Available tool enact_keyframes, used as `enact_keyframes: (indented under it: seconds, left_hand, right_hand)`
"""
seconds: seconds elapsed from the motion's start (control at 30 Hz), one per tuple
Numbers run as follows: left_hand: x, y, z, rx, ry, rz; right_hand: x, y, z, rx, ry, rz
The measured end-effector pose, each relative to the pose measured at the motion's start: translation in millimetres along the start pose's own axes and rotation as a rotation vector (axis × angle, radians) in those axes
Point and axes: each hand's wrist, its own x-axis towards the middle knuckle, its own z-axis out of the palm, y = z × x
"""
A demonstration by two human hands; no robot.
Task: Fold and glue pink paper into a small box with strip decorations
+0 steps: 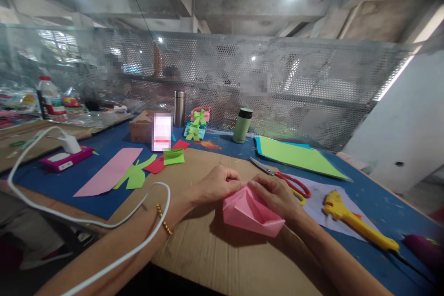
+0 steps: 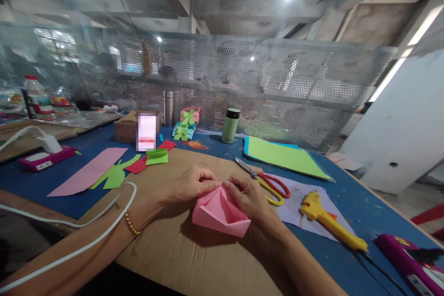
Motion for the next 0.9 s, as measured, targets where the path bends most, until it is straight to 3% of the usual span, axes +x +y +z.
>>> enact_keyframes:
  seconds: [0.17,0.43,0.67,0.9]
  left_hand:
    - [3.9,-3.8,1.0,-0.003,0.009,-0.005]
    - [6.5,-4.0,-6.3,-0.043,0.092,-0.068]
    - [6.3,-6.8,-2.8,-0.025,0.079,-0.067]
    - [5.2,-9.8,-7.2,-0.060,0.085,-0.084]
  right_hand:
    - [1.2,-3.7,1.8,0.098,-0.013,0.025]
    - [0.3,-5.1,0.7,0.382,0.045,0.214]
    - [-2.0,1.0,-0.3,0.341,0.060,0.136]
    - [-1.7,3.3,0.2,0.499,0.046,0.171]
